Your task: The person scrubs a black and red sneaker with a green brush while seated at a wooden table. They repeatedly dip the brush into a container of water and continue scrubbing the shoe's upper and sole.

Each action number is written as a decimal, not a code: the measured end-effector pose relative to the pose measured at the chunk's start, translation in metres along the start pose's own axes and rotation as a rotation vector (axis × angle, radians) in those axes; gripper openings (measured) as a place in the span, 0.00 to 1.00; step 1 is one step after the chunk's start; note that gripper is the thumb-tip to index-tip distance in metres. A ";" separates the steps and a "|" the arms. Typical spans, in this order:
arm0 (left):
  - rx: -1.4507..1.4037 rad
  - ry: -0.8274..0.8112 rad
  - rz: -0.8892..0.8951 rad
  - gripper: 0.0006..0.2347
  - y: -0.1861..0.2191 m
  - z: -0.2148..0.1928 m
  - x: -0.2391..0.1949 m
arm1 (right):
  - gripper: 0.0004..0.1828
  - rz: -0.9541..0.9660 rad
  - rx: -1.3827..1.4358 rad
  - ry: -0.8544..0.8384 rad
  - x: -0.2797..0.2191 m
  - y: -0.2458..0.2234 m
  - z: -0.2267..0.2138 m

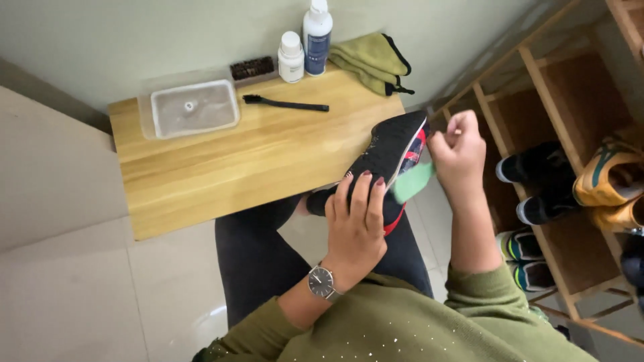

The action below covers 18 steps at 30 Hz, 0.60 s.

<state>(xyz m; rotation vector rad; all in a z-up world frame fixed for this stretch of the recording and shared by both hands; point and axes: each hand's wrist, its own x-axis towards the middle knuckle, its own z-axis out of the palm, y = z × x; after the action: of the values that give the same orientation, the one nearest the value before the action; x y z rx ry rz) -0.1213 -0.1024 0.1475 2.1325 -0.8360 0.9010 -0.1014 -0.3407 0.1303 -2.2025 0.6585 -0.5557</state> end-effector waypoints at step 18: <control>0.003 -0.005 -0.018 0.21 -0.004 0.004 -0.004 | 0.10 -0.157 -0.102 0.148 -0.013 0.017 0.005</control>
<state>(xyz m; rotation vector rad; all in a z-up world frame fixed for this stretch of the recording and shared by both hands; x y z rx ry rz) -0.1191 -0.1015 0.1408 2.1420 -0.8173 0.8885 -0.1132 -0.3400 0.1115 -2.3384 0.6043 -0.7883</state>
